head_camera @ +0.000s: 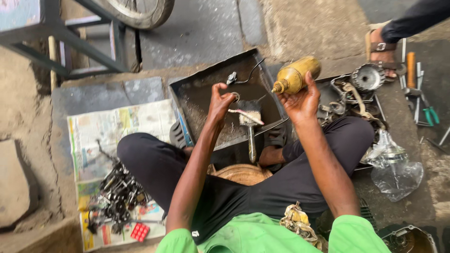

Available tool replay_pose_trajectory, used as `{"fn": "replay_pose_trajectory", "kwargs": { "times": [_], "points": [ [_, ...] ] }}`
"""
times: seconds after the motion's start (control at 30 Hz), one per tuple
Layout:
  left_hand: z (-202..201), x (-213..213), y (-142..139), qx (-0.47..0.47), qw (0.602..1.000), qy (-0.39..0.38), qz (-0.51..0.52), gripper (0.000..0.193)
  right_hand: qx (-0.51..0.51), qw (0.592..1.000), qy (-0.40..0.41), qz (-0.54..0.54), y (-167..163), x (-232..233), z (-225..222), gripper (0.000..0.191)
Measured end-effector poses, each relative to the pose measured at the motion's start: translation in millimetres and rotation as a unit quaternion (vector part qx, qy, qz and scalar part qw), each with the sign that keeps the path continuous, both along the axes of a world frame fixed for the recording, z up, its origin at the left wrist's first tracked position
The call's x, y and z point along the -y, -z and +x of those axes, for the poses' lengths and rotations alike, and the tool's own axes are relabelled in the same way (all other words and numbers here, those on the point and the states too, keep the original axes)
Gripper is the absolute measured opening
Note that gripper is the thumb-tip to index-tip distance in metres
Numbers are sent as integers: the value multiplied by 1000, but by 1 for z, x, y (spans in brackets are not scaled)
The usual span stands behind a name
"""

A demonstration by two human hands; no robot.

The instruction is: The person sits on the ground and cleans small mechanical parts. They pour liquid from a bottle onto a part, scrub it with a toothbrush, and place it aside. This process is repeated for several parts.

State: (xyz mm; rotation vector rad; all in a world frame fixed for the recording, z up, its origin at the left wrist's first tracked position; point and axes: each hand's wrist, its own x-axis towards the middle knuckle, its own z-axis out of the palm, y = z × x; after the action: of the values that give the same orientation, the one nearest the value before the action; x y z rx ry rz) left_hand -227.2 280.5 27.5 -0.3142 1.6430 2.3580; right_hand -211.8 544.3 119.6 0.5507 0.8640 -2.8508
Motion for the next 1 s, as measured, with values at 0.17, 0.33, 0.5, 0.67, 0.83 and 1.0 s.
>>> {"fn": "replay_pose_trajectory", "kwargs": {
  "times": [0.17,0.33,0.5,0.67,0.83,1.0],
  "points": [
    [-2,3,-3,23,999,6,-45,50,-63,988,41,139,0,23,2,69],
    [-4,1,11,-21,999,24,-6,18,-151,958,85,228,-9,44,9,69],
    [-3,0,6,26,999,-5,-25,46,-174,947,95,254,-15,55,13,68],
    [-1,2,-8,13,1000,-8,7,50,-200,931,106,286,-15,58,12,65],
    [-1,2,-13,14,1000,-6,22,52,-210,923,111,304,-16,58,13,66],
    [0,3,-11,19,1000,-4,9,54,-210,924,107,301,-15,60,15,68]
  ]
}}
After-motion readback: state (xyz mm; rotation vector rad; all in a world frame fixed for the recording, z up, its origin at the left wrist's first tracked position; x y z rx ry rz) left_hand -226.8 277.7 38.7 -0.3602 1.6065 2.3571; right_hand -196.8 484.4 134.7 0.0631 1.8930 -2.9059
